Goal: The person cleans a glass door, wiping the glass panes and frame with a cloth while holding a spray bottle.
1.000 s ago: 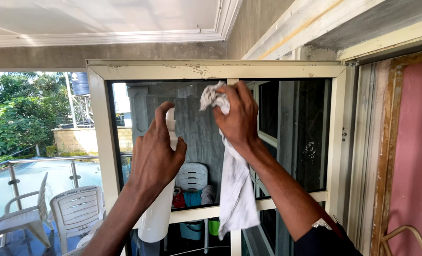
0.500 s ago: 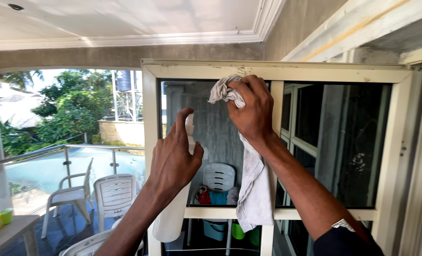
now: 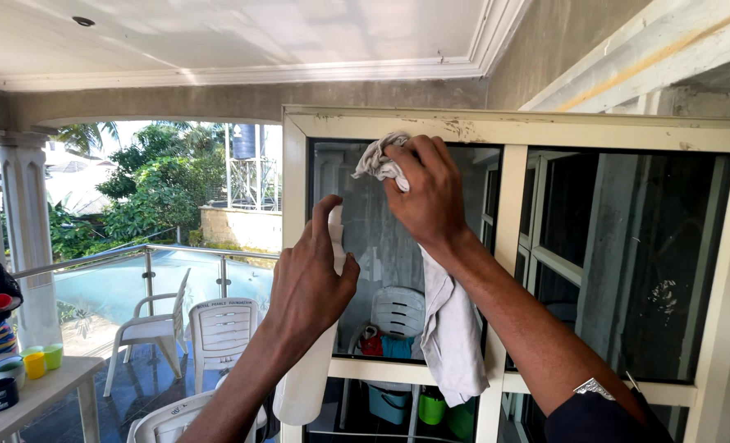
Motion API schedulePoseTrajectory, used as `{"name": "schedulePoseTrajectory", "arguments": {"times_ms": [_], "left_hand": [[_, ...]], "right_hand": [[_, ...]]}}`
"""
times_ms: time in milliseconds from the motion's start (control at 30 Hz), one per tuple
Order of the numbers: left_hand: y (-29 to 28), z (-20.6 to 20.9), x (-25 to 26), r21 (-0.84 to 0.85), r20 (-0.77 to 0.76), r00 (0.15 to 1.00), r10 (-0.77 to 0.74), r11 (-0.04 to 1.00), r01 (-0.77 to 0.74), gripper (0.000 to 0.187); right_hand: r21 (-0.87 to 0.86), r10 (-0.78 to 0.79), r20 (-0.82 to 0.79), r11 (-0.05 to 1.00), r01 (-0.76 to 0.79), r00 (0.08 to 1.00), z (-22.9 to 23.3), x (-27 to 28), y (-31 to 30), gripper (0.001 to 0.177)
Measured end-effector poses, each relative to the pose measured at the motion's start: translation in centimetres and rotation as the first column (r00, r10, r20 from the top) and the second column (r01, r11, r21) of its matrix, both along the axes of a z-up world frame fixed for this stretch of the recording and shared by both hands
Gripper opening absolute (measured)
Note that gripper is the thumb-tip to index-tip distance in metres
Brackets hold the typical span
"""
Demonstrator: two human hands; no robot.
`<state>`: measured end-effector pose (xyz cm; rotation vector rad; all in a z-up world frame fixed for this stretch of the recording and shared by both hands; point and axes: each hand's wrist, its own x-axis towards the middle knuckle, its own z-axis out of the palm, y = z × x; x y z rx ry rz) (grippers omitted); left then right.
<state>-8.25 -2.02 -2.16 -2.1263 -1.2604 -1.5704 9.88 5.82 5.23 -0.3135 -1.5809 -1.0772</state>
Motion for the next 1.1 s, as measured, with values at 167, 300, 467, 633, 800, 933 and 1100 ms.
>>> {"name": "schedulePoseTrajectory", "arguments": {"times_ms": [167,300,467,633,800,933,1100], "left_hand": [[-0.6,-0.5,-1.3,0.033,-0.003,1.0,-0.016,0.999,0.016,0.076],[-1.2,-0.6,-2.2,0.077,0.007,1.0,-0.007,0.997,0.006,0.075],[-1.8,-0.6,-2.9,0.041,0.03,0.999,-0.016,0.999,0.015,0.074],[-2.5,-0.5,-3.2,0.014,0.028,1.0,-0.014,1.0,0.014,0.073],[-2.3,-0.5,-3.6,-0.02,0.037,0.999,0.007,1.0,-0.006,0.068],[-2.0,-1.3,-4.6,0.055,0.027,1.0,-0.006,0.998,0.005,0.072],[-2.3,-1.6,-4.8,0.113,0.026,0.999,0.023,0.993,-0.026,0.071]], "right_hand": [[-0.033,0.001,0.054,0.999,0.001,0.999,0.3,-2.0,0.2,0.038],[-0.036,-0.03,0.102,0.999,0.034,0.994,0.5,-3.6,0.3,0.041],[-0.064,-0.044,0.129,0.997,0.053,0.991,1.0,-5.6,0.1,0.042],[-0.089,-0.003,0.152,0.996,0.017,0.988,1.3,-6.8,-0.2,0.046],[-0.146,0.038,0.171,0.989,-0.013,0.984,0.7,-8.4,-0.2,0.047],[-0.196,0.097,0.162,0.979,-0.064,0.982,-1.9,-8.2,-0.4,0.05],[-0.357,0.137,0.195,0.932,-0.06,0.971,-7.4,-8.4,-0.9,0.052]]}}
